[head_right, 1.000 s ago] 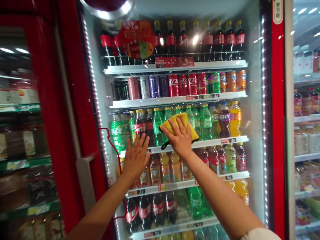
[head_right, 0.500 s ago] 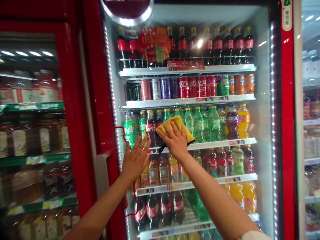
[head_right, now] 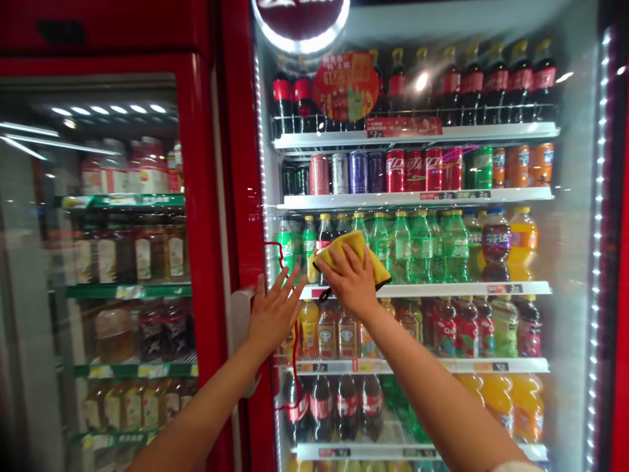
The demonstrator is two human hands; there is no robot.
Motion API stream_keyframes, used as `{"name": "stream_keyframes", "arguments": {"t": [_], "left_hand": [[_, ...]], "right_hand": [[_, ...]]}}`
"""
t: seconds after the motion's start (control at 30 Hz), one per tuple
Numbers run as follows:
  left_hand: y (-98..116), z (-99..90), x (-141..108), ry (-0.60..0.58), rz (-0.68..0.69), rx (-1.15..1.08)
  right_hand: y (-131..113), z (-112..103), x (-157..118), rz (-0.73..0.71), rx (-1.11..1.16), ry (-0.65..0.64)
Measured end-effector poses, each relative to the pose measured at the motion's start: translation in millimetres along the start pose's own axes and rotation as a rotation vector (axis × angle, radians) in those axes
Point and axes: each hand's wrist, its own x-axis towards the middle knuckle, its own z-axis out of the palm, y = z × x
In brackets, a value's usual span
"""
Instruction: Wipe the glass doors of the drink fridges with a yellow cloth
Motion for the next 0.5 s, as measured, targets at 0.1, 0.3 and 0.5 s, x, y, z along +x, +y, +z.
{"name": "stream_keyframes", "arguments": {"t": [0.1, 0.3, 0.5], "left_hand": [[-15.2, -3.3, -9.0, 0.035, -0.012, -0.001], [-46.2, -4.1, -24.2, 0.075, -0.076, 0.047], [-51.6, 5.4, -37.3, 0.134, -0.123, 0.069]], "right_hand": [[-1.5, -0.1, -5.7, -0.167, 0.048, -0.012], [-22.7, 19.4, 39.3, 0.121, 0.050, 0.183], [-75.4, 31.4, 47.4, -0.129, 0.119, 0.072]]}}
